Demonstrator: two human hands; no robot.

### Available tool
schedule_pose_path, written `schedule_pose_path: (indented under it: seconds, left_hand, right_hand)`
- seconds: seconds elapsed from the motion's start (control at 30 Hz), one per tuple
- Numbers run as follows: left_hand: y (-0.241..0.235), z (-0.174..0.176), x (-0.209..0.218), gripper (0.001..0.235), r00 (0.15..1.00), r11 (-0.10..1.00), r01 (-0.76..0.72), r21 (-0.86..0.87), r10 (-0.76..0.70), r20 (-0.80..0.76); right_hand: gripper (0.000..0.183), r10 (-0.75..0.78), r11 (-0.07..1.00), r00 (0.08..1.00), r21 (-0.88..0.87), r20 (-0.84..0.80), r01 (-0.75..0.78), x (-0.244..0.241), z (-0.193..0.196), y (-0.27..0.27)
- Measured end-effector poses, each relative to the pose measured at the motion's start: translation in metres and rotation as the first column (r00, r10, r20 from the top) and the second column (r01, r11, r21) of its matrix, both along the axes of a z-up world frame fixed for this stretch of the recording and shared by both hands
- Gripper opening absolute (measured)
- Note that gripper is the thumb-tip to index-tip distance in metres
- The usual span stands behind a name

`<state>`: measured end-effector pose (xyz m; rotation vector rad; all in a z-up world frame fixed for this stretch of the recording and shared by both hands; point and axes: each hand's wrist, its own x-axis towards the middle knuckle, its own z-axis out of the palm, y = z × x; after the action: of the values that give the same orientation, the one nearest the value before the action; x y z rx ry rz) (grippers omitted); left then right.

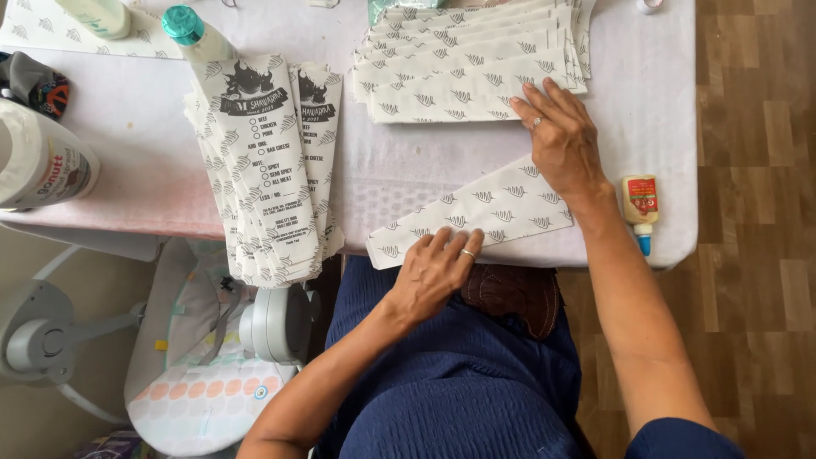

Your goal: Folding and gluing paper templates to assemble paper bags on a workspace table.

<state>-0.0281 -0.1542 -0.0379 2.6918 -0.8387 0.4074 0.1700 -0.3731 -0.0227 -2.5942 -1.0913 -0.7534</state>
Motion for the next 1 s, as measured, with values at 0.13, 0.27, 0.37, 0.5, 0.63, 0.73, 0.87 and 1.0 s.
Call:
schedule_pose_path:
  seconds: [0.13,0.27,0.37,0.5,0.63,0.73,0.87,1.0]
  left_hand:
    - [0.029,0.011,-0.005,0.052,0.998,0.99,-0.003,-0.14,-0.006,-0.063]
    - [0.084,0.064,-0.006,0.024,0.924,0.706,-0.361,-0.609,0.182,-0.337]
    - [0.131,0.081,0.002,0.015,0.82,0.528,-0.566,-0.633,0.436,-0.37]
    - [0.19,0.055,0.02,0.023,0.687,0.534,-0.637,-0.555,0.72,-0.096]
    - [0.201,0.017,0.036,0.011,0.508,0.518,-0.836,-0.184,0.856,0.101]
    - [0.18,0.015,0.046,0.023,0.372,0.377,-0.925,0.047,0.876,0.307]
    - [0.112,0.022,0.058,0.021,0.826,0.849,-0.436,-0.299,0.509,0.24]
    - [0.055,0.016,0.073,0.042,0.98,0.963,0.017,-0.269,-0.069,-0.185]
  right_hand:
    - [0.028,-0.018,1.0,0.999,0.011,-0.035,0.018,-0.025,0.01,-0.013]
    - [0.036,0.015,0.998,0.995,0.057,-0.101,-0.009,-0.06,0.016,-0.029]
    - [0.028,-0.002,1.0,0.994,0.011,-0.112,0.004,-0.086,0.005,-0.038]
    - [0.036,-0.036,0.999,0.989,0.031,-0.146,0.041,-0.109,0.026,-0.045]
    - [0.036,-0.246,0.955,0.962,0.142,-0.123,0.262,-0.104,0.021,-0.103]
    - [0.055,-0.542,0.835,0.8,-0.057,-0.255,0.548,-0.104,0.009,-0.14]
    - [0.048,-0.523,0.709,0.559,0.034,-0.643,0.704,-0.104,0.028,-0.133]
    - [0.026,0.012,0.378,0.645,0.601,-0.764,0.704,-0.11,0.028,-0.126]
